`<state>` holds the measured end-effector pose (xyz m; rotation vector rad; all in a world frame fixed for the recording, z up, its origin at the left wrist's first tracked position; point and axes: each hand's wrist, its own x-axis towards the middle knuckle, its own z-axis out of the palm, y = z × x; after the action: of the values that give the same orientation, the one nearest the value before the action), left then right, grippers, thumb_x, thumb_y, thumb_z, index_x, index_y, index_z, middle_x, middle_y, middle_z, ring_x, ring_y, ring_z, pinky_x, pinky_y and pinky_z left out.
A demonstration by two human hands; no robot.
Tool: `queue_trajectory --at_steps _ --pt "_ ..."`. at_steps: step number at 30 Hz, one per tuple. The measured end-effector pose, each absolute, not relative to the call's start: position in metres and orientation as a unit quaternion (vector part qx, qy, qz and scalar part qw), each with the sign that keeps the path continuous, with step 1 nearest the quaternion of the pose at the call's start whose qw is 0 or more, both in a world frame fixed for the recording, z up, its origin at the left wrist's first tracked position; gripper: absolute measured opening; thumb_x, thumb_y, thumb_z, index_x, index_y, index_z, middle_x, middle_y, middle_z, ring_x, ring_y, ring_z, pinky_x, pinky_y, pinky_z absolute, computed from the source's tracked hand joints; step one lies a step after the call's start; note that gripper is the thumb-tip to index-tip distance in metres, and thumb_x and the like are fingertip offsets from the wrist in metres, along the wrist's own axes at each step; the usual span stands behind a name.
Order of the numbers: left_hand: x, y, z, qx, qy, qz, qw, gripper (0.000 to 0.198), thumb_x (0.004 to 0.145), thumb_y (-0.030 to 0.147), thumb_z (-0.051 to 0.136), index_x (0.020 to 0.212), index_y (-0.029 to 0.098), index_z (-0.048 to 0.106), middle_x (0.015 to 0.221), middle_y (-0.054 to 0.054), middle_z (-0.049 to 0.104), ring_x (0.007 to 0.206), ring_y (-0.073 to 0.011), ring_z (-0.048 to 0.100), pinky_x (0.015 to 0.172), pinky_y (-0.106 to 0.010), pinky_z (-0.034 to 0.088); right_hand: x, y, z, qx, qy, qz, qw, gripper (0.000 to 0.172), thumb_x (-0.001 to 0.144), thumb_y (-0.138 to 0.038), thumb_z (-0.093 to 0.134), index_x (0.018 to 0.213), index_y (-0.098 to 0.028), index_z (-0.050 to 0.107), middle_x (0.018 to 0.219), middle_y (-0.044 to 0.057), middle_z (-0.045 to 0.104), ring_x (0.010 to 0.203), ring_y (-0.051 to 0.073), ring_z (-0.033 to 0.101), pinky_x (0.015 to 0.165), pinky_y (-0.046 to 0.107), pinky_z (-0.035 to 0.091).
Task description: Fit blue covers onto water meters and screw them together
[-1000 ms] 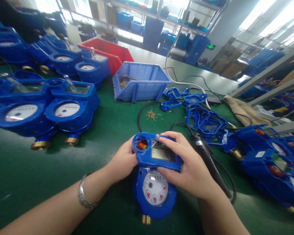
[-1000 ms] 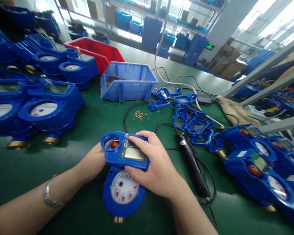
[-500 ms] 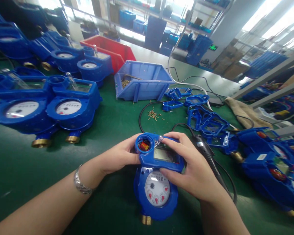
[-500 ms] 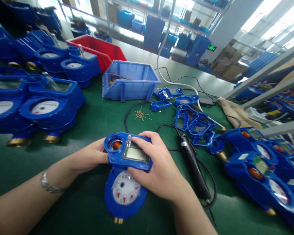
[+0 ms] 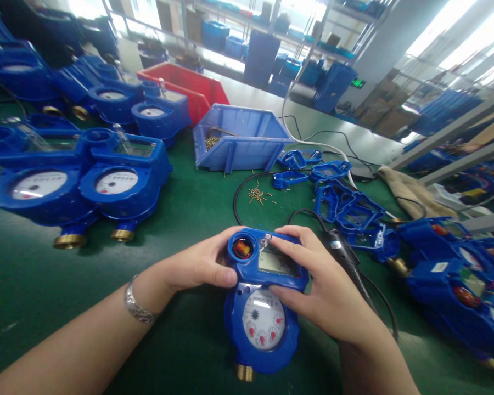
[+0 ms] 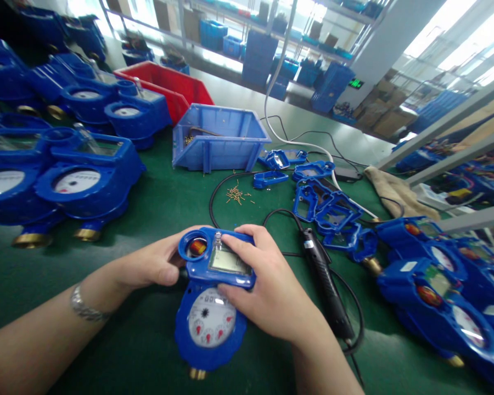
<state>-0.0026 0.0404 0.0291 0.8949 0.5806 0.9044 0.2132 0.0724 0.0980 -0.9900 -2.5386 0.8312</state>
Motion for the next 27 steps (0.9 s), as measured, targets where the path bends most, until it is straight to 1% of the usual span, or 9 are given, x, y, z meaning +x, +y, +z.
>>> queue_trajectory --at_steps 2,4,6,8,10,13,19,24,27 --pt "0.001 0.038 0.028 0.418 0.295 0.44 0.738 0.069 0.062 0.055 0.074 0.117 0.019 0.052 0.112 -0.009 0.062 0.106 -0.0279 0.055 0.091 -0.037 0.041 0.213 0.072 0.098 -0.347 -0.877 0.298 0.145 0.052 0.073 -0.018 0.067 0.123 -0.023 0.052 0.125 0.01 0.045 0.116 0.025 0.048 0.098 0.039 0.046" --pt "0.007 0.036 0.029 0.416 0.324 0.456 0.717 0.072 0.061 0.06 0.071 0.116 0.019 0.05 0.11 -0.009 0.063 0.106 -0.0284 0.056 0.089 -0.038 0.042 0.213 0.072 0.098 -0.353 -0.873 0.307 0.142 0.052 0.073 -0.018 0.067 0.122 -0.023 0.052 0.125 0.011 0.045 0.116 0.026 0.049 0.096 0.04 0.047" --pt "0.013 0.034 0.032 0.409 0.357 0.46 0.703 0.074 0.058 0.057 0.076 0.115 0.019 0.048 0.108 -0.009 0.063 0.103 -0.0286 0.057 0.088 -0.038 0.043 0.213 0.072 0.098 -0.356 -0.871 0.309 0.138 0.051 0.073 -0.018 0.067 0.121 -0.023 0.053 0.125 0.011 0.044 0.115 0.026 0.05 0.096 0.041 0.047" --pt "0.018 0.033 0.035 0.398 0.391 0.463 0.688 0.071 0.056 0.049 0.08 0.111 0.019 0.048 0.104 -0.008 0.064 0.1 -0.028 0.058 0.086 -0.038 0.044 0.214 0.072 0.098 -0.356 -0.871 0.309 0.138 0.051 0.072 -0.018 0.068 0.121 -0.023 0.053 0.125 0.011 0.044 0.115 0.026 0.05 0.096 0.04 0.047" --pt "0.022 0.032 0.036 0.389 0.417 0.465 0.677 0.065 0.056 0.042 0.08 0.108 0.018 0.049 0.1 -0.007 0.064 0.097 -0.0272 0.059 0.084 -0.037 0.044 0.215 0.073 0.098 -0.355 -0.87 0.311 0.14 0.05 0.073 -0.019 0.068 0.121 -0.023 0.053 0.124 0.011 0.044 0.115 0.025 0.05 0.096 0.039 0.048" --pt "0.024 0.034 0.037 0.388 0.429 0.462 0.673 0.062 0.058 0.037 0.078 0.108 0.017 0.049 0.099 -0.006 0.063 0.094 -0.0256 0.059 0.083 -0.036 0.044 0.218 0.074 0.098 -0.359 -0.865 0.322 0.138 0.051 0.072 -0.018 0.069 0.12 -0.023 0.053 0.123 0.01 0.045 0.114 0.025 0.051 0.095 0.038 0.048" --pt "0.025 0.035 0.036 0.388 0.434 0.459 0.671 0.062 0.058 0.038 0.079 0.109 0.018 0.05 0.098 -0.005 0.063 0.094 -0.0252 0.058 0.083 -0.036 0.044 0.223 0.08 0.1 -0.372 -0.855 0.338 0.125 0.054 0.068 -0.023 0.073 0.119 -0.023 0.056 0.121 0.01 0.046 0.114 0.025 0.051 0.099 0.042 0.045" --pt "0.024 0.033 0.035 0.374 0.424 0.461 0.684 0.062 0.059 0.037 0.078 0.11 0.017 0.049 0.1 -0.007 0.064 0.094 -0.0258 0.059 0.085 -0.037 0.044 0.227 0.087 0.101 -0.35 -0.854 0.375 0.088 0.063 0.068 -0.028 0.076 0.127 -0.024 0.054 0.125 0.01 0.045 0.118 0.026 0.049 0.102 0.043 0.041" --pt "0.023 0.033 0.036 0.375 0.429 0.458 0.682 0.064 0.058 0.038 0.079 0.11 0.017 0.048 0.101 -0.008 0.064 0.096 -0.0266 0.059 0.084 -0.037 0.045 0.229 0.087 0.1 -0.347 -0.852 0.376 0.113 0.06 0.068 -0.025 0.075 0.125 -0.023 0.056 0.127 0.01 0.046 0.118 0.025 0.049 0.102 0.042 0.041"
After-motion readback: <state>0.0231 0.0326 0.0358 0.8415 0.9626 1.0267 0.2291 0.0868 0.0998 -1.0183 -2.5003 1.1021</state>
